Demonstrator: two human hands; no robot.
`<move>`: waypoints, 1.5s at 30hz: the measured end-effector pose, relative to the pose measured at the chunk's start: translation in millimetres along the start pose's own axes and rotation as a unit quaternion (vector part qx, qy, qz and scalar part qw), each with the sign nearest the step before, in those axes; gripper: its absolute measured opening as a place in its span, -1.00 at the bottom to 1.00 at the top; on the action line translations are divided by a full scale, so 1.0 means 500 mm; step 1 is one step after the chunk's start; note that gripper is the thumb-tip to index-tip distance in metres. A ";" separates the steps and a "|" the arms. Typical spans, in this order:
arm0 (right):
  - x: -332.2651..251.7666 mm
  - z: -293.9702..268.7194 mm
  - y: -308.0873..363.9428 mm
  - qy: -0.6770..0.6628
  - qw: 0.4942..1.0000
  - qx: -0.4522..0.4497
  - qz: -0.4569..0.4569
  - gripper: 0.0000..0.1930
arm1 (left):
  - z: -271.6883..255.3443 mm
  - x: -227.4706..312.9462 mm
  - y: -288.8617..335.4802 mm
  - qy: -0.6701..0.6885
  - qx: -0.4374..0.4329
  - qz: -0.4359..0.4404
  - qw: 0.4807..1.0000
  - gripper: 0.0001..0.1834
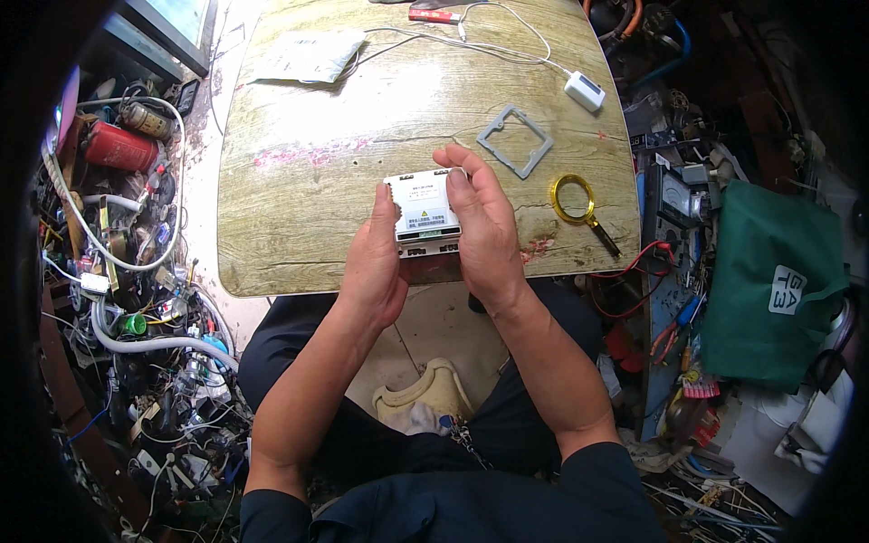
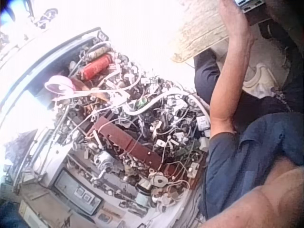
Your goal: The person assembles a small white electronic device by aligning and inserting a circuit board into the casing, then closing the housing and inspecting the assembled unit.
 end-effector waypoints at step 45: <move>0.001 -0.004 0.000 0.022 1.000 -0.012 0.008 -0.50 | 0.002 0.001 0.002 -0.002 0.002 -0.003 1.000 -0.29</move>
Point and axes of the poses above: each hand's wrist, its own y-axis away from the middle knuckle, its own z-axis out of the palm, x = y × z, the point moved 6 cm from there along -y, towards the middle knuckle, and after that the axes turned 13 degrees about y, right-handed, at the moved point
